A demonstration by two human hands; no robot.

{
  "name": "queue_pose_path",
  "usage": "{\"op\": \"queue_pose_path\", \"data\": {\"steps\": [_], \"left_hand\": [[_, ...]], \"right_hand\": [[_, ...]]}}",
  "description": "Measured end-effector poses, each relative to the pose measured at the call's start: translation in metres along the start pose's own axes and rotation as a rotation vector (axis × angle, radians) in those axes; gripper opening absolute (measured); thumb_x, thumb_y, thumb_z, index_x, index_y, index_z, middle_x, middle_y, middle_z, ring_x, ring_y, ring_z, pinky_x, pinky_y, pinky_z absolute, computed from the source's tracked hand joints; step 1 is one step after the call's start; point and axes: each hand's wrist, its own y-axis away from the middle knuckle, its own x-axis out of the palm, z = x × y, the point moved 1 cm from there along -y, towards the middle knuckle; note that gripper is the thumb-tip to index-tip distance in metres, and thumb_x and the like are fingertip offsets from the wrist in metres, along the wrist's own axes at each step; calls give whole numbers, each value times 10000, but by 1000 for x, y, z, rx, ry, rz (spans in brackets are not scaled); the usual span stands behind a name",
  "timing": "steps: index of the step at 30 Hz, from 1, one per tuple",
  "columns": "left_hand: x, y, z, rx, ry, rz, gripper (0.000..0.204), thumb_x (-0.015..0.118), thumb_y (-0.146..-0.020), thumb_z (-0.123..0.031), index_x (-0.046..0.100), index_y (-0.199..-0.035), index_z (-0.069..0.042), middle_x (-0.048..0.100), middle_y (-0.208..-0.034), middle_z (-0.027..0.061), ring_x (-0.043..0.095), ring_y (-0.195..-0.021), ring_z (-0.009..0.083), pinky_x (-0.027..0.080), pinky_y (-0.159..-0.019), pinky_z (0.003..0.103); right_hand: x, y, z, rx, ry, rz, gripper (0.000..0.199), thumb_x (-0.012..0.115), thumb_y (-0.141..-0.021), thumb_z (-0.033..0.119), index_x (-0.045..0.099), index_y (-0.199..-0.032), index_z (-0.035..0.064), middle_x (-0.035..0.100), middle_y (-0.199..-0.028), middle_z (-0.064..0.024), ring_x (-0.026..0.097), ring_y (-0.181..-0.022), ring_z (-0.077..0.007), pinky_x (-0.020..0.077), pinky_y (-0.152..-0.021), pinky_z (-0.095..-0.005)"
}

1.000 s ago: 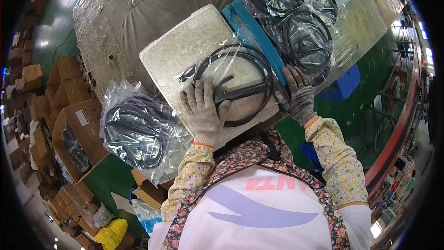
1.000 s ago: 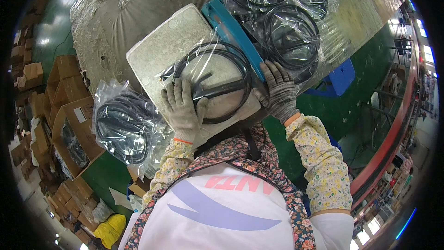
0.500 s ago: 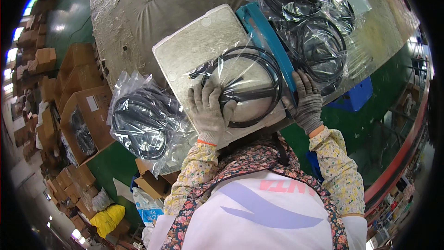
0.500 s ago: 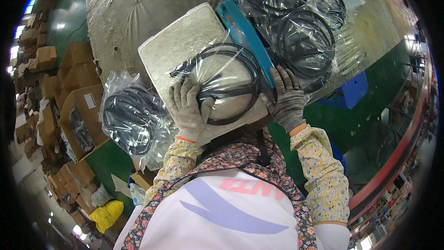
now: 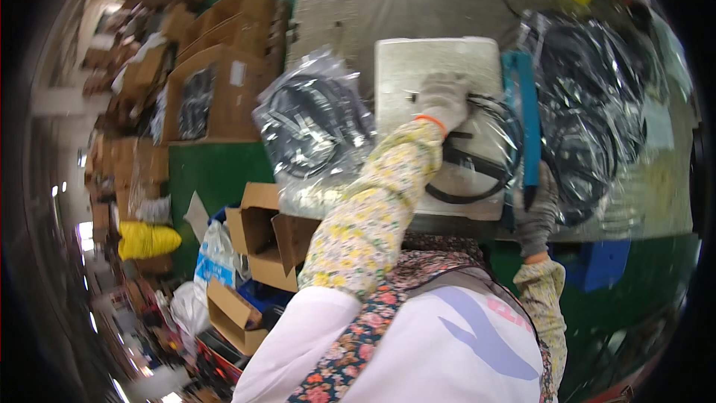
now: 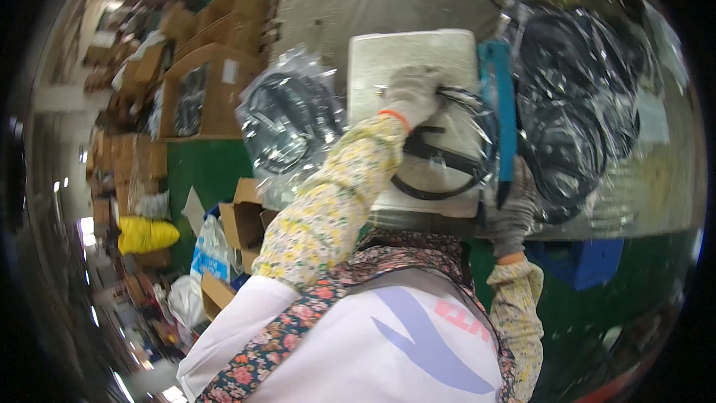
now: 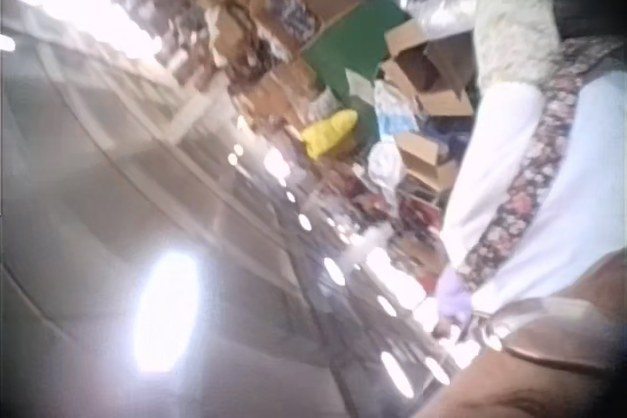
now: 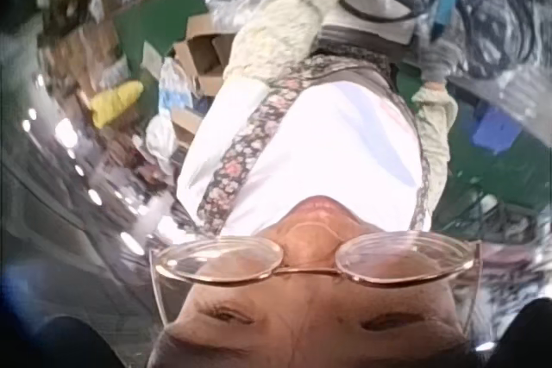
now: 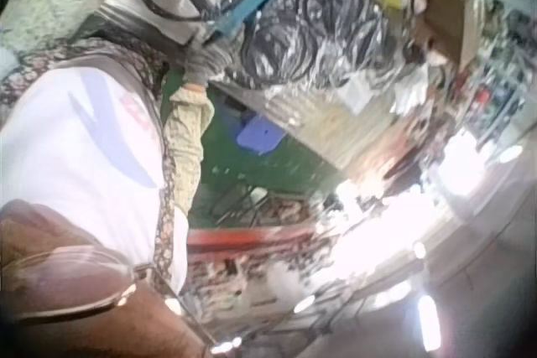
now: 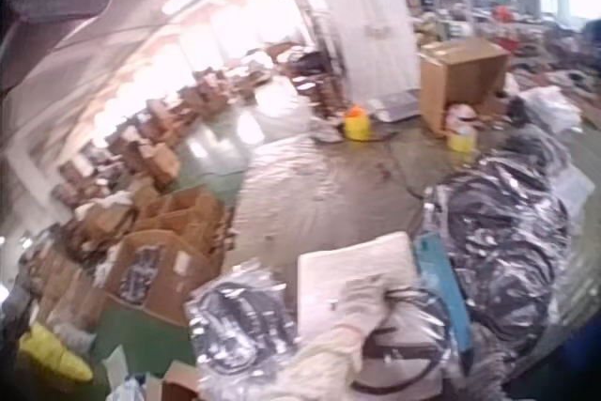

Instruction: The person packages coiled cables by inserting them into plastic bags and sealing the bags using a heat sealer.

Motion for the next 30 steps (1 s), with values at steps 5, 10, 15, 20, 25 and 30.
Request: {"op": "queue_pose_path", "data": {"steps": [5, 10, 15, 20, 25, 30], "left_hand": [[-30, 36, 14, -191, 33, 144, 255, 540, -914, -264, 620, -1121, -139, 680, -1040, 139, 655, -991, 307, 494, -853, 440], [-77, 135, 46, -176, 498, -8, 406, 570, -916, -418, 508, -1118, -70, 659, -810, 198, 679, -776, 331, 502, -660, 424], [-197, 216, 56, -136, 155, -42, 405, 606, -893, -458, 535, -1150, -153, 679, -738, 63, 679, -624, 242, 523, -537, 358], [-242, 236, 75, -384, -423, -203, 290, 601, -886, -349, 530, -1072, -139, 648, -696, 73, 663, -580, 216, 485, -443, 338], [-213, 251, 84, -455, -132, -474, 259, 549, -895, -193, 509, -1108, -51, 624, -716, 103, 644, -591, 278, 490, -486, 375], [-160, 253, 117, -19, 514, -190, 566, 636, -864, -224, 413, -1343, -22, 663, -985, 157, 664, -924, 297, 522, -791, 390]], "right_hand": [[-2, 38, -31, 338, -742, -163, 537, 491, -986, 295, 382, -1423, 2, 433, -1426, -168, 435, -1292, -283, 356, -1064, -407], [-15, 94, -23, 299, -750, -266, 516, 596, -905, 152, 433, -1374, 8, 487, -1359, -131, 486, -1209, -226, 412, -995, -385], [-51, -7, 178, -649, -334, -103, 469, 760, -739, 57, 552, -1158, 35, 589, -1163, -141, 596, -967, -262, 481, -833, -386], [52, -96, 291, -299, -1187, 894, 512, 551, -925, 52, 370, -1402, 14, 483, -1370, -190, 486, -1268, -311, 415, -1032, -345], [102, -108, 346, -692, -1182, 618, 496, 508, -916, -44, 413, -1395, 44, 494, -1360, -161, 499, -1245, -277, 406, -1054, -338], [219, -176, 295, 89, -1066, 958, 417, 615, -930, 172, 493, -1294, 10, 617, -1169, -84, 586, -1024, -175, 472, -927, -296]]}}
